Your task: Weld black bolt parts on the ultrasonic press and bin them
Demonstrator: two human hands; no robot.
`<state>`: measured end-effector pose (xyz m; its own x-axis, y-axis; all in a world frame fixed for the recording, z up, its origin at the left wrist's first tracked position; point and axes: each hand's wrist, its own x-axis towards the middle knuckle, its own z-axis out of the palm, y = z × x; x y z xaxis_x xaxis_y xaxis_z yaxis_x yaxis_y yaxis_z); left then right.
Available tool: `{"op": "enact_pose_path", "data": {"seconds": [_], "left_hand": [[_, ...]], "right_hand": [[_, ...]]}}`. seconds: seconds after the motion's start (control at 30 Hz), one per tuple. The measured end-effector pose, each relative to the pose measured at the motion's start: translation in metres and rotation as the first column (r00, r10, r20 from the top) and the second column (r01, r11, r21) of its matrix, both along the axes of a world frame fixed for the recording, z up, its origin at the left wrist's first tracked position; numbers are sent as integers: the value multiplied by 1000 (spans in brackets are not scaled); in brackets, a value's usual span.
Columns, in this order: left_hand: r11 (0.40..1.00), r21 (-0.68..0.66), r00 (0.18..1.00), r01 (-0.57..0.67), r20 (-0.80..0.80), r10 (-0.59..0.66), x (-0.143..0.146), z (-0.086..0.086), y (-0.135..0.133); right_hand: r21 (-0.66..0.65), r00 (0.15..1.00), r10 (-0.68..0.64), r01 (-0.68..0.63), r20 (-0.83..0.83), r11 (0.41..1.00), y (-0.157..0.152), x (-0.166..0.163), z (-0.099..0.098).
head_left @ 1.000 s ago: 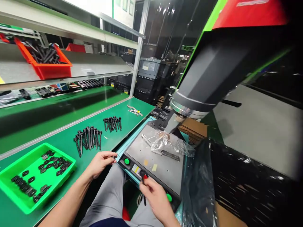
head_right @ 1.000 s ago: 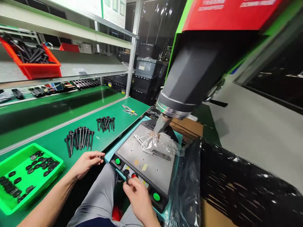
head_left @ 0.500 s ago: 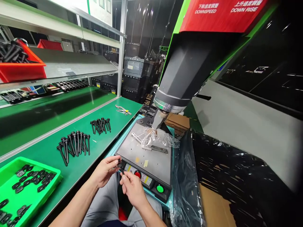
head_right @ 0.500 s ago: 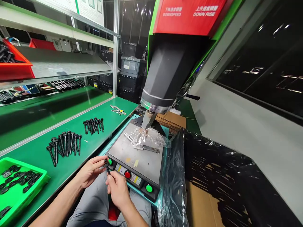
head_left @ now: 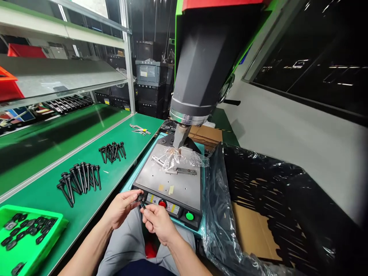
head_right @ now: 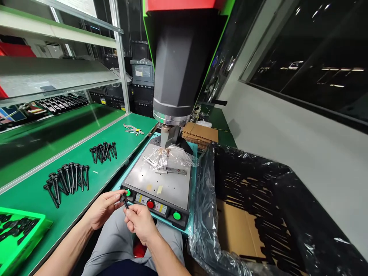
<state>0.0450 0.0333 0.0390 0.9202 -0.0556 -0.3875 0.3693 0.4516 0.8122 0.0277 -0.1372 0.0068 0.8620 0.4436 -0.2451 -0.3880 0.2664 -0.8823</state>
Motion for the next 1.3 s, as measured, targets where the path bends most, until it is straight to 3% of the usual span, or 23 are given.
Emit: {"op": "enact_pose_path", "data": {"seconds": [0.2,0.37,0.53,0.67,0.87,1.0,1.17,1.23,1.3], "left_hand": [[997,75,1000,7,11,-8,2,5,-5],[990,141,1000,-26,19,23,1,7,-9],[951,304,992,59,85,-89,0,8,-9],[905,422,974,64,170,-148,3,11,-18],[908,418,946,3,294,-139,23,17,-45],[928,362,932,92,297,-208,42,12,-65],[889,441,871,125,381,-311,53,-1,-83],[896,433,880,94,385,-278,58,-7,-85],[922,387,939,14,311,-145,68,-12,-83]], "right_hand": [[-151,976,-43,77,212,985,-6,-1,1],[-59,994,-12,19,113,998,-11,-1,1],[-110,982,-23,44,187,993,-16,2,0],[-47,988,-49,56,146,997,-20,6,-4],[166,994,-91,80,63,983,-39,24,5],[109,982,-158,146,104,983,-50,39,7],[155,963,-269,263,18,952,-54,53,-3],[172,951,-308,308,-29,936,-60,59,-3],[126,923,-384,384,-26,915,-70,67,-1]]}}
